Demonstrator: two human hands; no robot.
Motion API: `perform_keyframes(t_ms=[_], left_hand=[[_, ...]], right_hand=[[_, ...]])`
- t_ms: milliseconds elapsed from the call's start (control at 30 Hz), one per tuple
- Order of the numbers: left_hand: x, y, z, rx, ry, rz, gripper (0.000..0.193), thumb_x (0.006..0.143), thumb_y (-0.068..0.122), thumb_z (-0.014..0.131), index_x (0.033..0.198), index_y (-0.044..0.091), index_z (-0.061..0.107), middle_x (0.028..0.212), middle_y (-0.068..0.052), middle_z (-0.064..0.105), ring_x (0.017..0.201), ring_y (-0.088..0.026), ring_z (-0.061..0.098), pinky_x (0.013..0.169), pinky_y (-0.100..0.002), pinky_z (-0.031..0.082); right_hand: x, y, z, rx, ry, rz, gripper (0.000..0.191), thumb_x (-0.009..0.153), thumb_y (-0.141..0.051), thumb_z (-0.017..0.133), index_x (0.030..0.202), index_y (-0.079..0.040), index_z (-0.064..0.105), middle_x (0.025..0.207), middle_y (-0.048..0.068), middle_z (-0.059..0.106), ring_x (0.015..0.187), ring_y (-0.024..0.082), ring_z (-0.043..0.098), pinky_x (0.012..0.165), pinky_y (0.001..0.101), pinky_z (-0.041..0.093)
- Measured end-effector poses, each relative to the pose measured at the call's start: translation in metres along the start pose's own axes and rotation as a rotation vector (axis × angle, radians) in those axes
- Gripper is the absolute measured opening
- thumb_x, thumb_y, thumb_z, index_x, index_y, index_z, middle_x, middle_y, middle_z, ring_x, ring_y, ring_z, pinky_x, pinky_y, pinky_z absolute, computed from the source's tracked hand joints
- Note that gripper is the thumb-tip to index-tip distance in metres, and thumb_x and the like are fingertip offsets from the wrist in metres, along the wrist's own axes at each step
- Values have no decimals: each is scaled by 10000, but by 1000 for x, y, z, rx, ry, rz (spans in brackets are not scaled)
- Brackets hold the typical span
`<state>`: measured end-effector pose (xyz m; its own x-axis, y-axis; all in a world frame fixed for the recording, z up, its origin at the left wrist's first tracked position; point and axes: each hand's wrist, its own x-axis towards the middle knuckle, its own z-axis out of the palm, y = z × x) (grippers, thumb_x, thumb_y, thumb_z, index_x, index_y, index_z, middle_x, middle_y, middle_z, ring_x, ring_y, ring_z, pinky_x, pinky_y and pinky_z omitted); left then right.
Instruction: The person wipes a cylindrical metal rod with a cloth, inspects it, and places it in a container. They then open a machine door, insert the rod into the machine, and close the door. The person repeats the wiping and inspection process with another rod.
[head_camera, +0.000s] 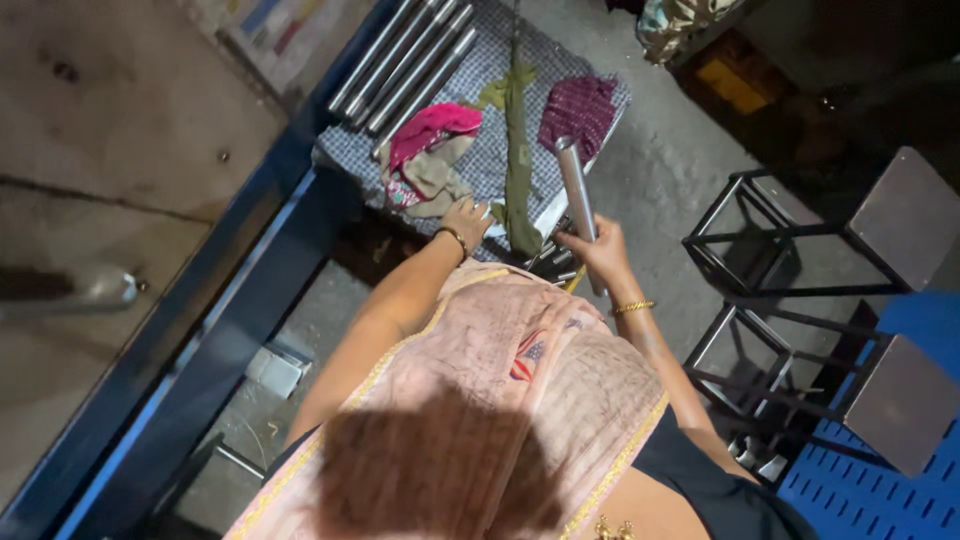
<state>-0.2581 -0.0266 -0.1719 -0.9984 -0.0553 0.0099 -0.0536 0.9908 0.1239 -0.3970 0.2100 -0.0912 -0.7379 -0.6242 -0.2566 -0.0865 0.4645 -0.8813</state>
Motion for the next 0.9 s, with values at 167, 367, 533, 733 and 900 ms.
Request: perform_keyframes(t_ms=[167,367,533,733,900], left_hand=[[9,-12,1,110,-79,155,267,1011,258,511,1173,246,723,1342,-23,600,1251,-221,525,1075,-428,383],[16,-29,-3,70,-122,296,255,942,269,523,1083,256,736,1309,-30,598,1236,-201,494,1013,-455,371],[15,-34,1,75,-133,367,218,929,248,524,1016,238,723,1128,33,651,1173,-175,527,1011,-444,380],[17,-37,13,2,-69,404,190,963,238,525,975,230,715,965,48,695,1075,-170,582,955,-405,394],[19,-40,-2,-54,-267,292,197,884,260,572,989,240,737,1001,36,743,1124,-170,581,1030,-483,353]], right_hand=[[6,20,11,145,15,18,246,799,-135,859,970,-31,717,806,-36,709,676,41,613,582,236,500],[37,12,24,27,-28,89,228,816,-157,865,868,-21,689,720,-21,655,616,53,548,541,262,447],[62,-14,30,22,-31,195,217,789,-172,851,862,-52,685,640,-16,617,517,66,524,467,259,404],[74,-8,42,105,-41,149,240,806,-176,867,845,-50,667,668,-25,629,539,50,515,477,242,381],[71,0,43,180,-50,206,188,800,-138,841,857,-65,677,666,-39,620,538,49,501,477,241,370]])
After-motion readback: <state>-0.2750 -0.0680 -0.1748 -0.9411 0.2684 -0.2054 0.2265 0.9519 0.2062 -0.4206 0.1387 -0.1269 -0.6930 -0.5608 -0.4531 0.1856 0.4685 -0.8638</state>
